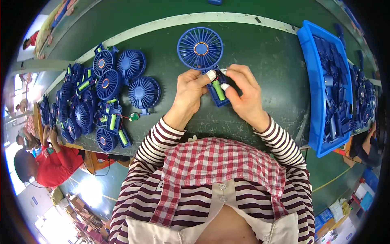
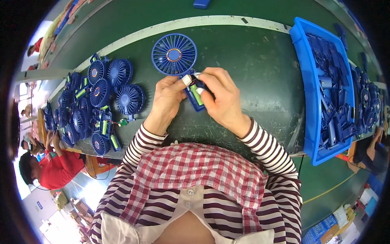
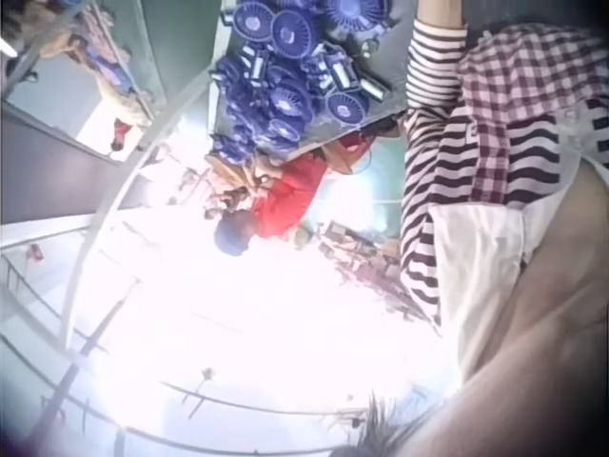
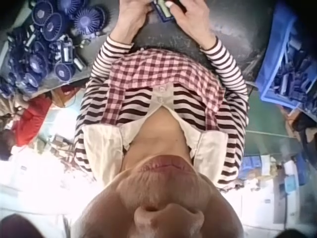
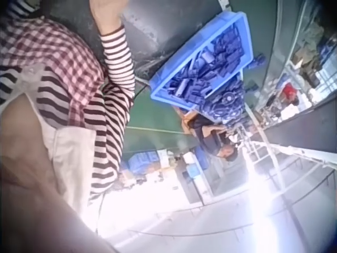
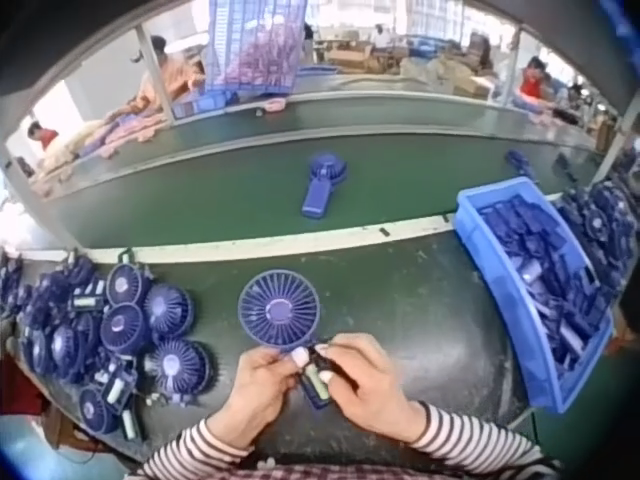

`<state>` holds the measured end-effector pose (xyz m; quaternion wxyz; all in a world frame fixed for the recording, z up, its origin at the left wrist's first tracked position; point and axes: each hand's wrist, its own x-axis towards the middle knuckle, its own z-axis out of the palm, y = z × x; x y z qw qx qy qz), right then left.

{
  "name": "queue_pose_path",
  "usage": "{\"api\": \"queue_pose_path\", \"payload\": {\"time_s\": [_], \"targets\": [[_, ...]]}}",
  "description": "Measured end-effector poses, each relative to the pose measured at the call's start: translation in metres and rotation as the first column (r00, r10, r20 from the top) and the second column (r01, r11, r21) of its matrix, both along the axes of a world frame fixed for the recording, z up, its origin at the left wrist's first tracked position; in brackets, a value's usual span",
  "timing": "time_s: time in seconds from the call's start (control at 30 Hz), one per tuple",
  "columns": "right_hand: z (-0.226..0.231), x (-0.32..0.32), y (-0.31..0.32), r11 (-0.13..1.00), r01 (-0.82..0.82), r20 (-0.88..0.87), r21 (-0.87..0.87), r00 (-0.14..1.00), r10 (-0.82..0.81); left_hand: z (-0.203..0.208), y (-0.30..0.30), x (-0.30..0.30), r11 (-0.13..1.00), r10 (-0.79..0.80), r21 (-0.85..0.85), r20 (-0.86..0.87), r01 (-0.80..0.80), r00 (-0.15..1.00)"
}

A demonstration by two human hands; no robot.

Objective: The person assembles small portable fans by hand, connecting internal components and a battery from a parts bin, then snapping together the fan housings.

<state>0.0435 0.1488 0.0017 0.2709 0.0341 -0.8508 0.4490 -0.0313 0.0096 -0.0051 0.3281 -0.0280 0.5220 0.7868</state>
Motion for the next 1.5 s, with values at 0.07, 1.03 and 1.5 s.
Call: {"api": "queue_pose_path", "payload": {"time_s": [0.07, 1.03, 1.5], "targets": [[-0.005, -0.006, -0.004, 0.997, 0.037, -0.092, 0.065, 0.995, -0.031, 0.003, 0.001, -0.001, 1.000, 0.019, 0.021, 0.017, -0.020, 1.000], [0.007, -0.018, -0.020, 0.885, 0.402, 0.295, -0.235, 0.897, -0.329, 0.005, 0.008, -0.001, 0.996, 0.076, 0.075, -0.288, -0.056, 0.955], [-0.004, -0.012, -0.023, 0.780, 0.330, 0.524, -0.532, 0.852, -0.003, 0.002, 0.003, 0.008, 0.999, 0.043, 0.031, -0.355, -0.034, 0.934]]}}
